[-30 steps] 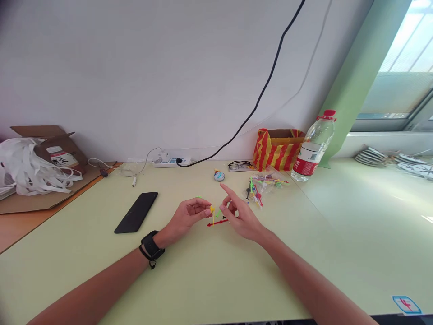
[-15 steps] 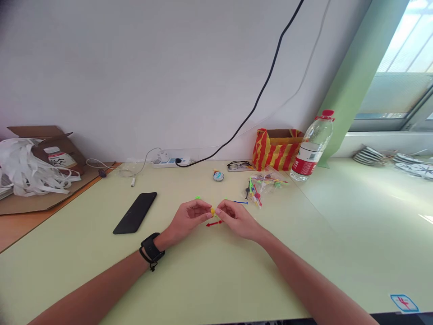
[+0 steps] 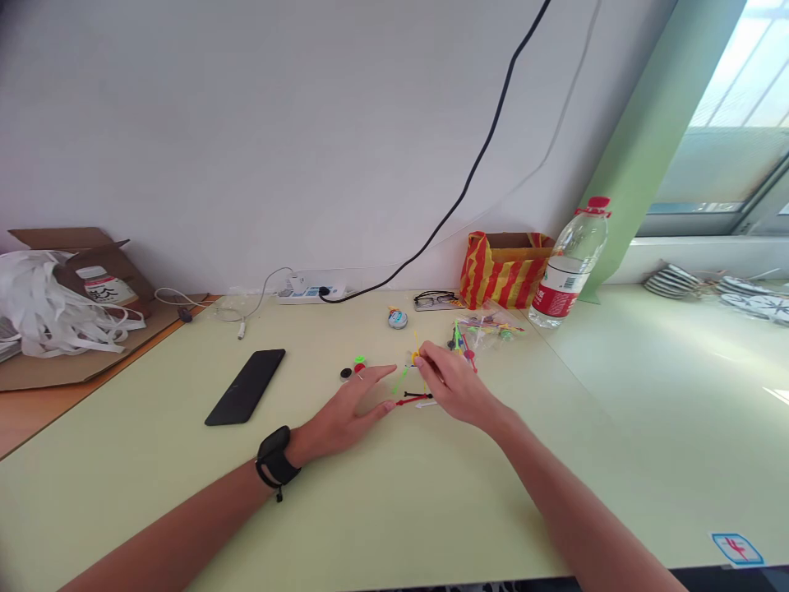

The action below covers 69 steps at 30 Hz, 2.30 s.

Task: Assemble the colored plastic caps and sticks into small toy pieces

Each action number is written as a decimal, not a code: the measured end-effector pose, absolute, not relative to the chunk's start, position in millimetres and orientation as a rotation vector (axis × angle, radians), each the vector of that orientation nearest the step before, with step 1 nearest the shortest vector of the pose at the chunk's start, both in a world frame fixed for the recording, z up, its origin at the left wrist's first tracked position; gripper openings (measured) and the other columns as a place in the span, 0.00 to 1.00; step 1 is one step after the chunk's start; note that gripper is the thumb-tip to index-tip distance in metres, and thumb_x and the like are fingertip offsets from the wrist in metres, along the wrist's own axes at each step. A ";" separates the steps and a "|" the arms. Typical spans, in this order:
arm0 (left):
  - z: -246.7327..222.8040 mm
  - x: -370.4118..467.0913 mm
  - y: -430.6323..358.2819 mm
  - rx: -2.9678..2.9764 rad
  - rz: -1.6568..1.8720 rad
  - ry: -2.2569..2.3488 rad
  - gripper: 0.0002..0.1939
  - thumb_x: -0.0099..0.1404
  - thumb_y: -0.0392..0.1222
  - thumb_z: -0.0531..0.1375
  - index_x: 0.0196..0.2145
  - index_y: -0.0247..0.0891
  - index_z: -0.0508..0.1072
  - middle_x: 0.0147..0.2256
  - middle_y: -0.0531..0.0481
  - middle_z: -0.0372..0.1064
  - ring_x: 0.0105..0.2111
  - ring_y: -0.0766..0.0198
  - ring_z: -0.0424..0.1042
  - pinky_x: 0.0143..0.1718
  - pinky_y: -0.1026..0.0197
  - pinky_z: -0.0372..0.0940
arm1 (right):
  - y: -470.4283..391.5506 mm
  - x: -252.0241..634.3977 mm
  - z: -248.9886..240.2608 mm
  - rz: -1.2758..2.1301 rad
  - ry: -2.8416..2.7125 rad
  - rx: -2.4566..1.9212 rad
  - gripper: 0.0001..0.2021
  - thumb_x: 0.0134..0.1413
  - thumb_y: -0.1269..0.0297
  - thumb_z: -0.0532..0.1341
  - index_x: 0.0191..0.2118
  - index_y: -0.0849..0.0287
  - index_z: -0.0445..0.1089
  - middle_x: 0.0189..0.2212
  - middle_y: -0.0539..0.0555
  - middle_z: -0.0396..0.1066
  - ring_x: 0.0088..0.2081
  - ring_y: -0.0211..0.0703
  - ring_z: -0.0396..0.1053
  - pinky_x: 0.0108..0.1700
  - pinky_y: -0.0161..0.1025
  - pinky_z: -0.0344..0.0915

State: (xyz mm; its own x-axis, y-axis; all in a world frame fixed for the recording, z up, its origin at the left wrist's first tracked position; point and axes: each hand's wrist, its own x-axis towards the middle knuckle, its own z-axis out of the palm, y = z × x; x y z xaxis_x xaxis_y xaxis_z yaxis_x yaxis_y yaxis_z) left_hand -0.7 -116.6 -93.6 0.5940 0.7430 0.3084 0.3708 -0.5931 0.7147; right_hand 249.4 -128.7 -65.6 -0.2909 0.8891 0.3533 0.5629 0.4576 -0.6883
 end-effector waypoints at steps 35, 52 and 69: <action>-91.8 -25.0 -77.3 2.263 1.214 1.325 0.06 0.71 0.40 0.59 0.43 0.43 0.75 0.39 0.51 0.78 0.40 0.59 0.75 0.42 0.56 0.68 | -114.2 270.9 -83.1 -0.062 -2.293 -1.528 0.07 0.69 0.63 0.56 0.43 0.56 0.71 0.38 0.55 0.76 0.43 0.49 0.73 0.44 0.43 0.63; -107.5 -32.0 -49.9 2.022 1.075 1.338 0.10 0.66 0.41 0.61 0.38 0.42 0.84 0.40 0.49 0.83 0.42 0.55 0.80 0.46 0.55 0.74 | -120.6 259.1 -85.6 0.064 -2.359 -1.454 0.10 0.70 0.61 0.55 0.39 0.56 0.71 0.34 0.53 0.75 0.38 0.47 0.72 0.40 0.42 0.61; -103.8 -33.0 -53.3 2.134 1.072 1.321 0.08 0.66 0.43 0.61 0.35 0.42 0.82 0.36 0.50 0.82 0.37 0.56 0.80 0.46 0.54 0.75 | -123.3 258.8 -80.5 0.125 -2.362 -1.444 0.09 0.69 0.62 0.55 0.39 0.56 0.71 0.34 0.53 0.74 0.37 0.47 0.71 0.39 0.42 0.61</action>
